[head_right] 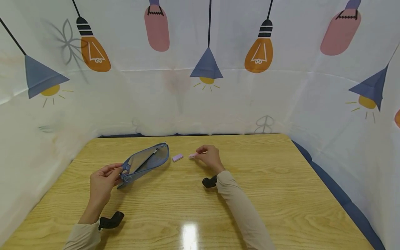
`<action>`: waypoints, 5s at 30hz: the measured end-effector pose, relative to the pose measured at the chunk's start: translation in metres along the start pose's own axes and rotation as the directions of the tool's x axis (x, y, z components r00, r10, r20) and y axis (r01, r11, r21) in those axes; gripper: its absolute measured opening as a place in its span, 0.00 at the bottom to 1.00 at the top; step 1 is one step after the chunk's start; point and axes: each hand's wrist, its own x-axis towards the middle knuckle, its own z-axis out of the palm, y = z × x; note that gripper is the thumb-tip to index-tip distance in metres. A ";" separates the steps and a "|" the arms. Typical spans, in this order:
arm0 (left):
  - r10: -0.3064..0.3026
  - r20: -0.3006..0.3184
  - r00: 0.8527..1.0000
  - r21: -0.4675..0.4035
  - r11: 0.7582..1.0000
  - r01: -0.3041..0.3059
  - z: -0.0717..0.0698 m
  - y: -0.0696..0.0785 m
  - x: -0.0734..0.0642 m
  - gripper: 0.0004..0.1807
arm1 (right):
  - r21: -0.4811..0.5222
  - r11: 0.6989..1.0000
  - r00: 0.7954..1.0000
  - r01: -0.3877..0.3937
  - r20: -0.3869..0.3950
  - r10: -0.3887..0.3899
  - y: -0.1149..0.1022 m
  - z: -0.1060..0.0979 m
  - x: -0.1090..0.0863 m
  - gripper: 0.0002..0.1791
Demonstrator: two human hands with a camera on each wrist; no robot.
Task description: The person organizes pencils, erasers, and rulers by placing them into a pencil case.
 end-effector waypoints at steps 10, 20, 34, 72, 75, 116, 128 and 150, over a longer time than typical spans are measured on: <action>0.000 -0.001 1.000 -0.004 1.000 0.000 0.000 0.001 -0.001 0.13 | 0.060 0.998 0.999 0.008 -0.044 -0.005 -0.006 -0.005 -0.007 0.09; 0.004 -0.006 1.000 -0.026 1.000 -0.005 0.000 0.000 -0.002 0.12 | 0.127 0.991 0.997 0.034 -0.078 -0.024 -0.006 -0.008 -0.012 0.09; 0.005 -0.009 1.000 -0.021 1.000 -0.005 0.001 0.001 -0.002 0.12 | 0.203 0.977 0.995 0.068 -0.087 -0.051 -0.015 -0.008 -0.019 0.11; 0.014 0.006 1.000 -0.021 1.000 -0.013 0.002 0.000 -0.002 0.12 | 0.305 0.931 0.978 0.199 0.006 -0.211 -0.094 0.030 -0.044 0.11; 0.019 0.005 1.000 -0.019 1.000 -0.019 0.001 0.000 -0.002 0.12 | 0.292 0.932 0.976 0.214 -0.019 -0.218 -0.080 0.040 -0.036 0.10; 0.023 -0.002 1.000 -0.026 0.999 -0.023 0.002 -0.002 -0.002 0.11 | 0.194 0.962 0.981 0.193 -0.031 -0.191 -0.064 0.083 -0.016 0.07; 0.021 0.009 1.000 -0.020 1.000 -0.020 0.002 -0.001 -0.002 0.12 | 0.150 0.963 0.975 0.223 -0.023 -0.222 -0.069 0.088 -0.015 0.09; 0.016 -0.001 1.000 -0.057 0.998 -0.016 0.001 -0.001 0.000 0.11 | 0.100 0.964 0.969 0.247 -0.045 -0.243 -0.069 0.093 -0.011 0.07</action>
